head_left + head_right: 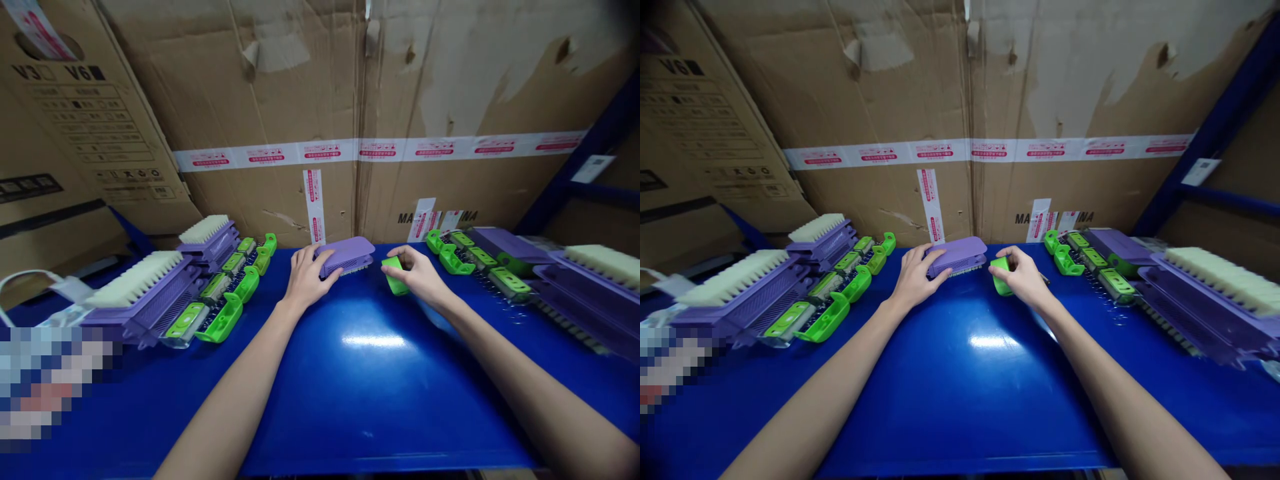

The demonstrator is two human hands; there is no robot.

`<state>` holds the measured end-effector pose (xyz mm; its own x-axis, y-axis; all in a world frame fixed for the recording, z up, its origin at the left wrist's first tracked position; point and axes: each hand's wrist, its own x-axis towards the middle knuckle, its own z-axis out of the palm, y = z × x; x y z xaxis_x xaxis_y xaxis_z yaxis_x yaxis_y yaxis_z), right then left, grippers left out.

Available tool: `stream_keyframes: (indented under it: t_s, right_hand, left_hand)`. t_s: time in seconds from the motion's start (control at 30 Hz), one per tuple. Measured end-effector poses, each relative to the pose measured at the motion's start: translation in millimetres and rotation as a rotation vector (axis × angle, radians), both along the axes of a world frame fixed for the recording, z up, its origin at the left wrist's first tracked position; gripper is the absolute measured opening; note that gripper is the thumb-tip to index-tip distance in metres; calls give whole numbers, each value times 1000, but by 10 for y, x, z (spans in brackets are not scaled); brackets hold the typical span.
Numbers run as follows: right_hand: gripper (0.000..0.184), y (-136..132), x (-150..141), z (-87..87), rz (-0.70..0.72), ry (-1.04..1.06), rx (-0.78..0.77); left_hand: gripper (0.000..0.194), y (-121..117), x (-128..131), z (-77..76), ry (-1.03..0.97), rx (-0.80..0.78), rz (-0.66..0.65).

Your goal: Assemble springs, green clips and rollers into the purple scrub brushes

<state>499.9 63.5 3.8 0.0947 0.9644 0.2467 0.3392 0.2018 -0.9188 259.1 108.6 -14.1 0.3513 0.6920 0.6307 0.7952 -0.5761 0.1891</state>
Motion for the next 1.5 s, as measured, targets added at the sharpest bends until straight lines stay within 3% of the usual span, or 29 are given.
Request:
stream_keyframes:
  t_s: [0.23,0.33,0.4,0.53,0.67,0.87,1.13,1.3,1.5]
  right_hand:
    - [36,31,-103,-118,29,376,-171]
    - [29,70,-67,-147,-29,398,-174]
    - [29,93,-36,-165,-88,275,-133]
    - [41,77,-30,-157,-210,-198,2]
    - [42,30,-67,-137,-186,-636,133]
    - [37,18,-46,-126,-281,-781,154]
    - [42,-82,-104,-58,-174,-1084,65]
    - [41,-98,-129,-31,-213,-1040,106]
    - [42,-70,-83,-24,-318,-676,181]
  left_hand:
    - [38,-3,0,7,12,5,14]
    - [36,-4,-1,5,37,24,10]
    - [35,-3,-2,2,64,38,-9]
    - [36,-15,16,5,123,89,-40]
    - [38,-55,73,21,194,140,-70]
    - [38,-72,139,24,248,168,-127]
    - [25,-101,129,100,160,251,-80]
    - [28,-129,124,147,189,227,-42]
    - [31,-112,158,78,174,213,-73]
